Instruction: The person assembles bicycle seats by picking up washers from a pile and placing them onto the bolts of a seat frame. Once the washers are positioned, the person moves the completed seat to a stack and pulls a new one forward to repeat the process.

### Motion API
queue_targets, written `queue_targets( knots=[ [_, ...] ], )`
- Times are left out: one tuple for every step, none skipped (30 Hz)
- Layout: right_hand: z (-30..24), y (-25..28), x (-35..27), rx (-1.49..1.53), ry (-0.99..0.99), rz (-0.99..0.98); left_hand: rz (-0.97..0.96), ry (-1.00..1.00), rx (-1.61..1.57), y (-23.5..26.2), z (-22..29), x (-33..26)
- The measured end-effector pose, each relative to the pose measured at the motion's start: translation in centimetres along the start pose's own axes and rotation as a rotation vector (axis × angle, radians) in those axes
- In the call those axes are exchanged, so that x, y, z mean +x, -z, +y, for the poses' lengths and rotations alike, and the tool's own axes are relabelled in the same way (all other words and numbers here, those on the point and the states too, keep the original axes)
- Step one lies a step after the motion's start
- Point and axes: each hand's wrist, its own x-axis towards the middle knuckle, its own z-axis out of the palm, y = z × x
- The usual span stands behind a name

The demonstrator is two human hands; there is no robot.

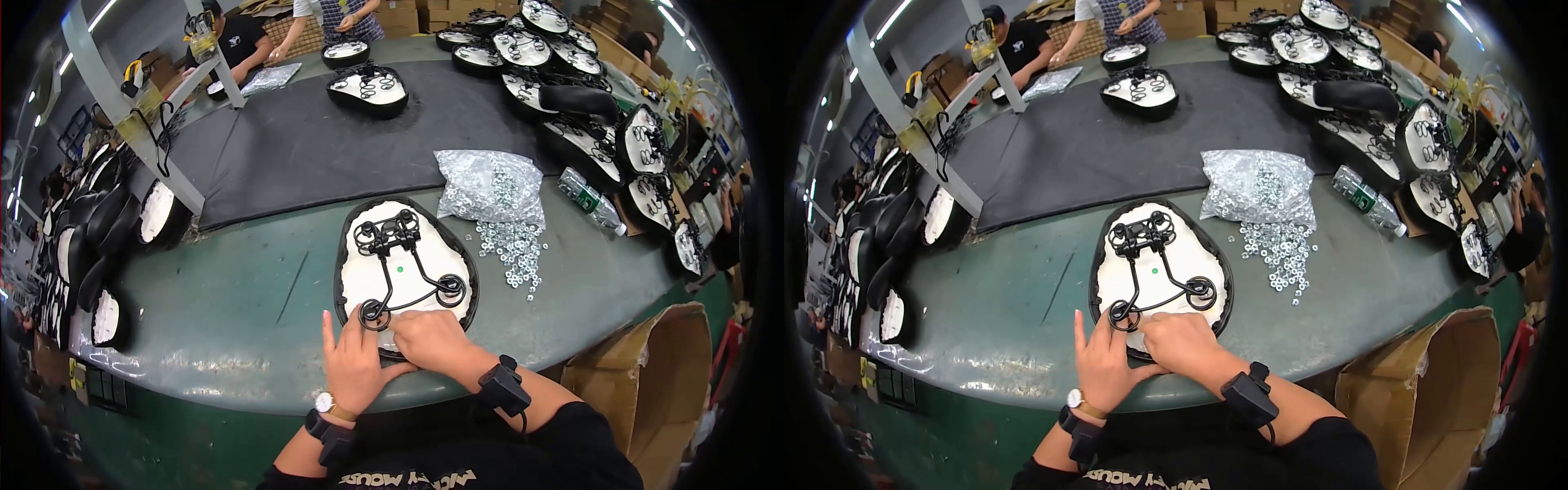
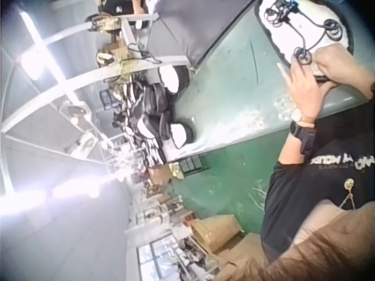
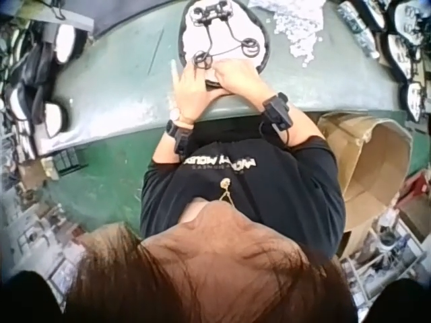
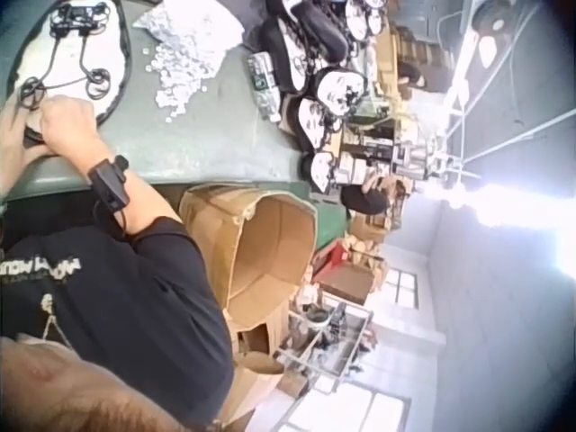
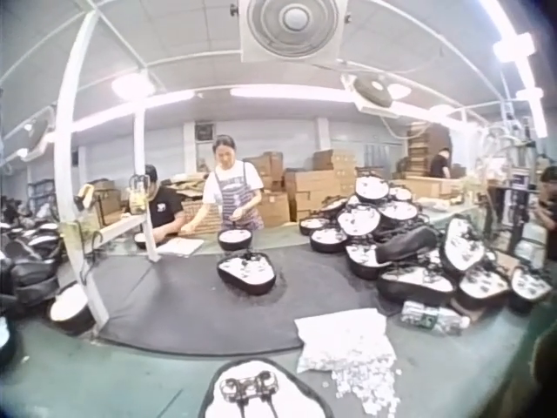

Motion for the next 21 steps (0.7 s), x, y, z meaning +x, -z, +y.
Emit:
queue_targets(
  knots=[
    [0.0, 0.0, 0.0, 0.000, -0.002, 0.002, -0.001, -0.003, 0.000, 0.4, -0.8, 0.1],
    [0.1, 0.0, 0.0, -0.003, 0.011, 0.018, -0.084, -0.070, 0.000, 1.0, -1.8, 0.3],
    [0.1, 0.0, -0.1, -0.006, 0.024, 0.035, -0.166, -0.137, 0.001, 1.3, -2.3, 0.6],
    [-0.1, -0.1, -0.2, -0.004, 0.026, 0.036, -0.166, -0.137, 0.004, 2.4, -2.2, 1.2],
    [0.1, -0.1, -0.7, -0.009, 0.045, 0.100, -0.180, -0.187, 0.074, 3.6, -1.9, 2.2],
    [0.2, -0.1, -0.9, -0.011, 0.073, 0.163, -0.191, -0.232, 0.152, 4.4, -1.7, 2.7],
    [0.2, -0.1, -0.9, -0.011, 0.076, 0.164, -0.189, -0.230, 0.155, 4.3, -1.8, 2.7],
    [0.3, -0.1, -1.0, 0.007, 0.092, 0.178, -0.203, -0.236, 0.152, 4.1, -2.0, 2.7],
    [0.3, -0.1, -0.9, 0.024, 0.104, 0.194, -0.219, -0.246, 0.149, 3.9, -2.3, 2.7],
    [0.4, -0.2, -0.9, 0.024, 0.103, 0.198, -0.218, -0.250, 0.150, 3.6, -2.3, 2.4],
    [0.6, -0.4, -0.8, 0.021, 0.106, 0.160, -0.179, -0.209, 0.123, 3.3, -2.2, 1.9],
    [0.5, -0.4, -0.7, 0.022, 0.110, 0.121, -0.141, -0.166, 0.098, 3.2, -2.1, 1.5],
    [0.4, -0.4, -0.6, 0.025, 0.111, 0.121, -0.143, -0.165, 0.101, 3.1, -1.9, 1.2],
    [0.2, -0.2, -0.4, 0.016, 0.097, 0.094, -0.123, -0.142, 0.107, 3.1, -1.7, 1.0],
    [0.2, 0.0, -0.3, 0.002, 0.080, 0.065, -0.101, -0.119, 0.108, 3.0, -1.4, 0.8],
    [0.2, 0.0, -0.4, 0.001, 0.080, 0.064, -0.101, -0.118, 0.106, 2.9, -1.1, 0.7],
    [0.2, 0.0, -0.5, 0.027, 0.054, 0.065, -0.098, -0.113, 0.116, 2.8, -0.9, 0.6],
    [0.4, 0.0, -0.5, 0.052, 0.027, 0.069, -0.094, -0.109, 0.126, 2.7, -0.7, 0.6],
    [0.5, -0.1, -0.5, 0.050, 0.026, 0.069, -0.093, -0.111, 0.124, 2.7, -0.6, 0.6],
    [0.7, -0.4, -0.4, 0.056, 0.038, 0.074, -0.099, -0.101, 0.142, 2.7, -0.4, 0.7],
    [0.6, -0.5, -0.3, 0.066, 0.054, 0.078, -0.108, -0.089, 0.164, 2.9, -0.3, 0.6]
  ],
)
